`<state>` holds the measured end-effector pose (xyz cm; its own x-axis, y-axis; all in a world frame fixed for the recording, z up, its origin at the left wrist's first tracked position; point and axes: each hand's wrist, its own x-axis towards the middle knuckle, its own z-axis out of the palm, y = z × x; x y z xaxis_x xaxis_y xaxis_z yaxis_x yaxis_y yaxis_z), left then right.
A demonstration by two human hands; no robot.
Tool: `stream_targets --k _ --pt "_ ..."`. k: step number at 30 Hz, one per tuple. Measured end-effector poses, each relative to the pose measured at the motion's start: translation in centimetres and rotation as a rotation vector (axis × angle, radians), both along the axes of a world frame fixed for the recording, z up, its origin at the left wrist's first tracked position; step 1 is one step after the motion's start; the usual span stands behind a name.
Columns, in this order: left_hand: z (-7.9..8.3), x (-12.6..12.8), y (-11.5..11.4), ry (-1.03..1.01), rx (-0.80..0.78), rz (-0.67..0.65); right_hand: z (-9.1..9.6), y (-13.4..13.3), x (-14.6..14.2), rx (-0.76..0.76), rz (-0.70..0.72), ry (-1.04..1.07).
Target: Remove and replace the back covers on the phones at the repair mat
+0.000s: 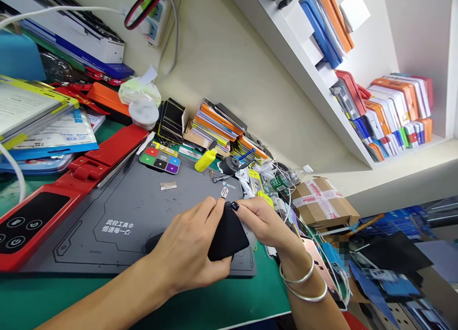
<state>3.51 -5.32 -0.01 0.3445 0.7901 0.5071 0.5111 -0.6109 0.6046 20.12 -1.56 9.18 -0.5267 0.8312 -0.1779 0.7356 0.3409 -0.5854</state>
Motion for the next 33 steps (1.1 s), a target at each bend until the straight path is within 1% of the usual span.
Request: stream_targets --k 9,13,17,22,26,28,31,32,33 --pt "0.0 0.0 0.0 -0.035 -0.018 0.017 -1.9 -0.4 -0.6 0.174 -0.144 0.164" --pt "-0.1 0.0 0.1 -0.031 -0.008 0.023 -2.2 -0.5 -1.0 0.215 -0.176 0.193" --pt "-0.2 0.2 0.1 -0.028 -0.013 0.032 -2.3 -0.5 -1.4 0.268 -0.237 0.209" --pt "-0.1 0.0 0.0 -0.027 0.001 0.044 -2.5 -0.6 -1.7 0.289 -0.277 0.269" --pt "0.0 0.0 0.0 -0.03 -0.014 0.058 -3.1 -0.6 -1.8 0.279 -0.33 0.323" --pt "-0.1 0.3 -0.2 -0.018 -0.014 0.021 -3.4 -0.2 -1.8 0.278 -0.394 0.412" --pt "-0.3 0.9 -0.7 0.023 0.008 -0.101 -3.3 1.2 -1.7 0.293 -0.486 0.539" --pt "-0.3 1.0 -0.7 0.019 -0.006 -0.116 -3.2 1.9 -1.5 0.309 -0.494 0.517" --pt "-0.2 0.9 -0.6 -0.005 -0.044 -0.099 -3.1 2.6 -1.4 0.327 -0.492 0.453"
